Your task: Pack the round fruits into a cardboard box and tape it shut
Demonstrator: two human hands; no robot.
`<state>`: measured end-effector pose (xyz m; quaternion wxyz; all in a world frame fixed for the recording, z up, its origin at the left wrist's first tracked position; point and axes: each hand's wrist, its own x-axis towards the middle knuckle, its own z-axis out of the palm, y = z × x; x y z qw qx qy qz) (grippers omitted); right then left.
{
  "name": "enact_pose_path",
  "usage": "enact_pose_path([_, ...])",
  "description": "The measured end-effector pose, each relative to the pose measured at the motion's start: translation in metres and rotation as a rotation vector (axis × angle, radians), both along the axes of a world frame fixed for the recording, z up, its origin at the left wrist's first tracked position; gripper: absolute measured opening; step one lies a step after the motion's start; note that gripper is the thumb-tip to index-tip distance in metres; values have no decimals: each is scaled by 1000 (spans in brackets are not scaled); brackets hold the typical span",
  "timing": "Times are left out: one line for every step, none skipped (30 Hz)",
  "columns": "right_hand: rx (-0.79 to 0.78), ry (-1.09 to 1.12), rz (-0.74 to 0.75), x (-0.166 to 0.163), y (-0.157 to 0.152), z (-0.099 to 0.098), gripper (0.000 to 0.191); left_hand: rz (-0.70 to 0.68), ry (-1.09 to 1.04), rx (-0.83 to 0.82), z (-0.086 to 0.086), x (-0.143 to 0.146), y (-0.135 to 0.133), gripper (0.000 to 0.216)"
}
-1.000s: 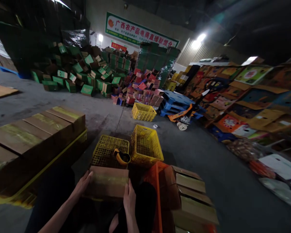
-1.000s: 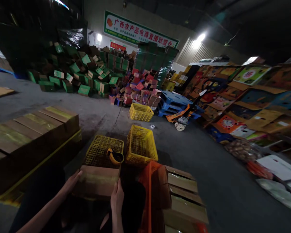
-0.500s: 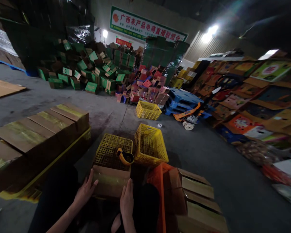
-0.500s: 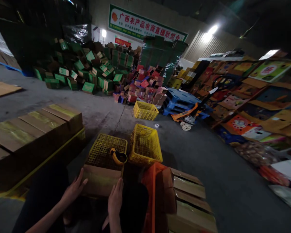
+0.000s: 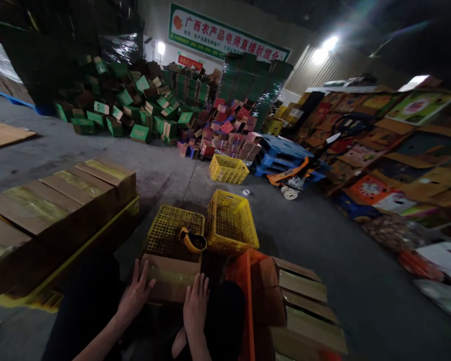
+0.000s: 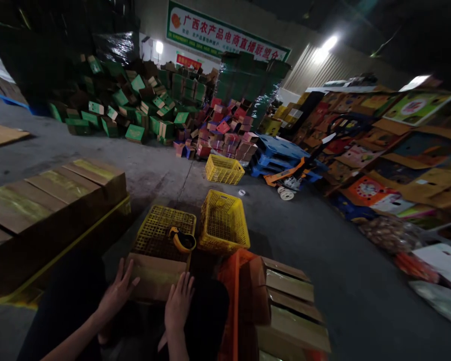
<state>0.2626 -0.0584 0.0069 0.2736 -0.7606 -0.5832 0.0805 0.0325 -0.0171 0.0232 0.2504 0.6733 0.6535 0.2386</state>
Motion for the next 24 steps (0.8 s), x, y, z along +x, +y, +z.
enact_pose_path([0,-12,5,0,0,-1,64,-6,18,39,-2,2,0,65])
enact_pose_path([-1,-23,9,0,0,-2,63,-9,39,89,-6,3,1,66])
enact_pose_path([-3,-32,11,-1,0,-3,63,-12,61,141,-10,4,2,68])
enact_pose_path([-9,-42,12,-1,0,-3,62,-13,82,186,-16,5,4,69])
enact_pose_path([-15,-51,11,-1,0,-4,62,-15,103,220,-21,5,5,71])
enact_pose_path([-20,-60,11,-1,0,-5,62,-16,122,241,-26,6,6,71])
enact_pose_path([-26,-69,13,-2,-1,-6,62,-15,141,248,-30,6,7,71])
enact_pose_path([-30,-80,15,-2,-1,-7,62,-12,158,245,-33,6,8,70])
enact_pose_path([-34,-95,16,-2,-2,-8,62,-10,172,240,-36,6,8,69])
enact_pose_path([-38,-113,16,-3,-2,-9,62,-10,186,236,-39,7,8,68])
enact_pose_path([-42,-134,15,-3,-2,-10,62,-10,201,238,-40,7,7,68])
enact_pose_path([-46,-156,13,-3,-3,-11,62,-12,217,249,-42,8,7,67])
enact_pose_path([-47,-176,10,-2,-3,-12,62,-14,233,273,-44,9,7,66])
enact_pose_path([-45,-192,8,-2,-4,-14,62,-15,246,311,-47,10,7,65])
enact_pose_path([-41,-206,5,-2,-4,-15,62,-14,260,358,-49,11,7,64])
enact_pose_path([-35,-218,3,-2,-4,-16,62,-14,273,408,-52,12,7,64])
enact_pose_path([-31,-230,0,-2,-4,-18,62,-13,287,453,-55,13,8,64])
enact_pose_path([-28,-243,0,-2,-4,-19,62,-11,301,489,-57,13,8,64])
enact_pose_path([-28,-255,0,-3,-4,-20,61,-8,315,514,-60,14,9,65])
enact_pose_path([-29,-266,4,-4,-3,-21,59,-4,327,528,-61,14,9,67])
enact_pose_path([-33,-275,9,-6,-3,-22,58,1,337,535,-62,15,10,68])
enact_pose_path([-40,-280,14,-8,-2,-23,57,4,344,538,-62,15,9,69])
enact_pose_path([-49,-281,15,-11,-1,-23,56,3,351,536,-61,16,9,68])
enact_pose_path([-58,-281,15,-14,0,-23,56,-7,358,533,-60,18,7,67])
